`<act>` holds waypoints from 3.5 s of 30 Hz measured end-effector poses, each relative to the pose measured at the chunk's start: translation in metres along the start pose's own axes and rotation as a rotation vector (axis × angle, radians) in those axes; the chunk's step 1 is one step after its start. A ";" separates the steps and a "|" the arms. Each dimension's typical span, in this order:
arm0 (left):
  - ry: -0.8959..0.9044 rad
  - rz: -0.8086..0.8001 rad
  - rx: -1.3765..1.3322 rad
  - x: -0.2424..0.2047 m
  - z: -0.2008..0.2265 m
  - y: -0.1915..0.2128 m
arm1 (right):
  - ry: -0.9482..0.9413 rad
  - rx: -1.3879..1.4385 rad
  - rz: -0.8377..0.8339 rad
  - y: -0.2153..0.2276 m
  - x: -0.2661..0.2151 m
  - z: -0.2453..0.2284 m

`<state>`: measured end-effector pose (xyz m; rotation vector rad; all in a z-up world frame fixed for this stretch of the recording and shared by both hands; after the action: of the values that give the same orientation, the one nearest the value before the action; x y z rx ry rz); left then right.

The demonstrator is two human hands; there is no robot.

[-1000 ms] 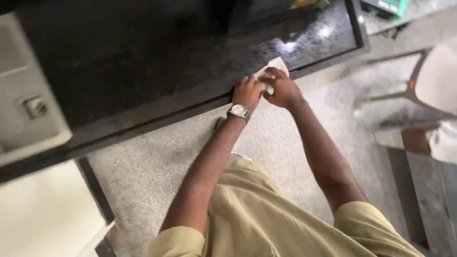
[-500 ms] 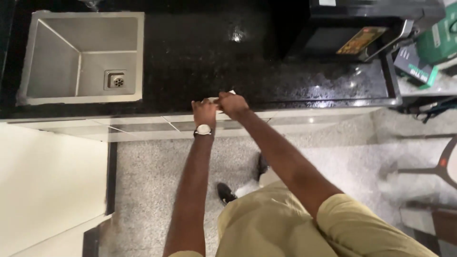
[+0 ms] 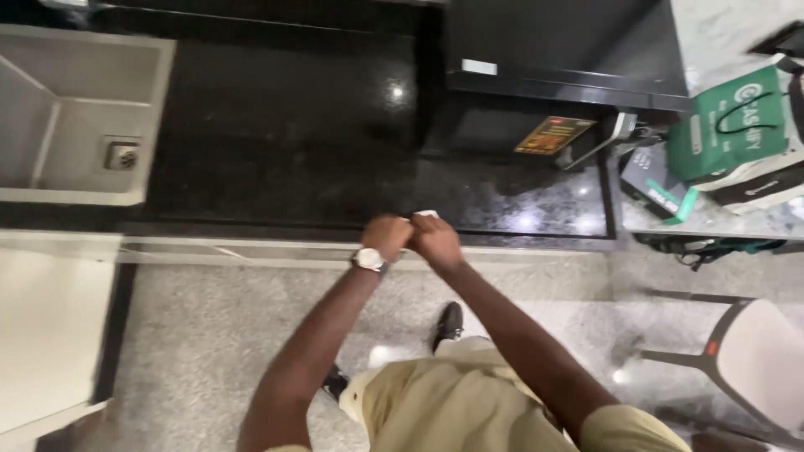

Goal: Cleaning a microwave and the surrounding countertop with a cloth.

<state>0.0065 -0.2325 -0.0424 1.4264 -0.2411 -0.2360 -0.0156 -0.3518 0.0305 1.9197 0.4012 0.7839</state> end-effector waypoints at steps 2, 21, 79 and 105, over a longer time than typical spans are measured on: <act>-0.170 0.024 -0.100 0.036 0.087 -0.011 | 0.006 -0.046 0.026 0.048 -0.041 0.051; -0.270 0.219 -0.189 0.130 0.346 -0.041 | -0.393 -0.116 -0.160 0.196 -0.187 0.241; 0.491 0.345 -0.006 -0.046 -0.045 0.025 | -1.222 -0.258 -0.036 0.071 -0.047 0.256; 0.507 0.343 0.010 -0.046 -0.044 0.033 | -0.802 -0.169 -0.143 0.136 -0.140 0.324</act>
<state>-0.0229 -0.1724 -0.0162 1.3819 -0.0658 0.4059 0.0914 -0.7135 0.0030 1.8473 -0.0282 -0.0776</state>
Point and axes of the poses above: each hand's wrist, its own x-axis towards the middle knuckle, its own y-axis out of the back of the hand, z = x × y, the point moved 5 cm from there along x, towards the middle knuckle, and after that the axes turned 3 degrees about x, right-handed, at the moved point
